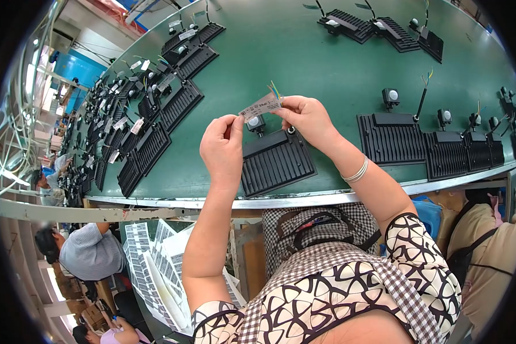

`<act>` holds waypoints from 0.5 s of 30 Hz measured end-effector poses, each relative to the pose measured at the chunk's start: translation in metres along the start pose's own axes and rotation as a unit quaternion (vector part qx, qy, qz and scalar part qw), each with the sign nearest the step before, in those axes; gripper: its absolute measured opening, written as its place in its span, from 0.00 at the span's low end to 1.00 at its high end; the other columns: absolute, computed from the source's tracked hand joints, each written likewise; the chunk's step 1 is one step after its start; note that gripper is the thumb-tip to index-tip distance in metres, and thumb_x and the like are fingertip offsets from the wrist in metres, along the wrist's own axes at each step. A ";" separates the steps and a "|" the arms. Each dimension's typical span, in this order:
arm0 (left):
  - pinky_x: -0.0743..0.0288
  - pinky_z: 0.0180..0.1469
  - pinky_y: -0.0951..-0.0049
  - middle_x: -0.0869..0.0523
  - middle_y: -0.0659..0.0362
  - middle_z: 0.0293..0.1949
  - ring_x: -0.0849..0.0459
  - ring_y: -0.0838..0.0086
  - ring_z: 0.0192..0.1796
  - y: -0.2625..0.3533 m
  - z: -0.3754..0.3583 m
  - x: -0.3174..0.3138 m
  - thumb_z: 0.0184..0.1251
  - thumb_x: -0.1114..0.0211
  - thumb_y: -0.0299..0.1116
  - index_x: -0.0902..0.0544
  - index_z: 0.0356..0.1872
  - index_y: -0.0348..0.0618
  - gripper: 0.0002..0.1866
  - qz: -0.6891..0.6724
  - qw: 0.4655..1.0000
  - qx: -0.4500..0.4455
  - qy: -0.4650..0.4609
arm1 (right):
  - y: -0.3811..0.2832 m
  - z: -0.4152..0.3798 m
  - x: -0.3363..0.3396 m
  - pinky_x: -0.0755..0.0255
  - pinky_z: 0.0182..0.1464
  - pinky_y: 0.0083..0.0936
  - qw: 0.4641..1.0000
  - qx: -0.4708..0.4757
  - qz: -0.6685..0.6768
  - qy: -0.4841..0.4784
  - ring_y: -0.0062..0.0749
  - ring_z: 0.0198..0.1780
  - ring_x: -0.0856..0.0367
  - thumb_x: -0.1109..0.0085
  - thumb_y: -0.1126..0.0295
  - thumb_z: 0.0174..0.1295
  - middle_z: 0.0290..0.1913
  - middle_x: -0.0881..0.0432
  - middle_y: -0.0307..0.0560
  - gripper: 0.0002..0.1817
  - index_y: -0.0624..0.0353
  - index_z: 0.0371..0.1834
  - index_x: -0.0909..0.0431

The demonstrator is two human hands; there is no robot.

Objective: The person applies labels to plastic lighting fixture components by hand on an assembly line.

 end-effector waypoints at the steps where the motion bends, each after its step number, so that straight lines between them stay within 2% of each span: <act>1: 0.32 0.31 0.74 0.23 0.62 0.24 0.27 0.77 0.26 0.001 -0.001 -0.002 0.66 0.31 0.31 0.16 0.34 0.37 0.08 0.012 1.000 -0.007 -0.001 | 0.004 0.000 0.001 0.27 0.33 0.17 1.000 -0.011 0.010 -0.007 0.17 0.28 0.23 0.38 0.70 0.66 0.32 0.18 0.38 0.15 0.69 0.52 0.19; 5: 0.32 0.30 0.72 0.22 0.61 0.24 0.26 0.74 0.25 0.002 -0.003 -0.010 0.65 0.31 0.31 0.16 0.32 0.38 0.07 0.052 0.998 -0.032 -0.005 | 0.022 0.002 0.006 0.25 0.34 0.17 0.996 -0.024 0.087 -0.014 0.17 0.30 0.22 0.38 0.72 0.65 0.35 0.18 0.38 0.21 0.69 0.60 0.25; 8: 0.31 0.30 0.71 0.22 0.60 0.24 0.25 0.73 0.25 0.001 -0.005 -0.016 0.64 0.31 0.31 0.16 0.32 0.38 0.07 0.078 0.996 -0.050 -0.013 | 0.029 0.000 0.010 0.25 0.38 0.15 0.998 -0.040 0.046 -0.033 0.15 0.34 0.23 0.38 0.73 0.66 0.41 0.17 0.37 0.25 0.67 0.66 0.29; 15: 0.31 0.30 0.70 0.21 0.59 0.24 0.24 0.71 0.25 -0.006 -0.010 -0.022 0.64 0.31 0.31 0.16 0.33 0.39 0.06 0.103 0.991 -0.076 -0.030 | 0.035 -0.004 0.016 0.24 0.42 0.16 0.997 -0.014 -0.079 -0.011 0.17 0.38 0.21 0.34 0.73 0.61 0.47 0.17 0.41 0.29 0.67 0.66 0.29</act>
Point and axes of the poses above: each hand's wrist, its own z-axis towards the middle knuckle, its own x-axis out of the back of the hand, y = z × x, the point moved 1 cm from there along z, towards the middle knuckle
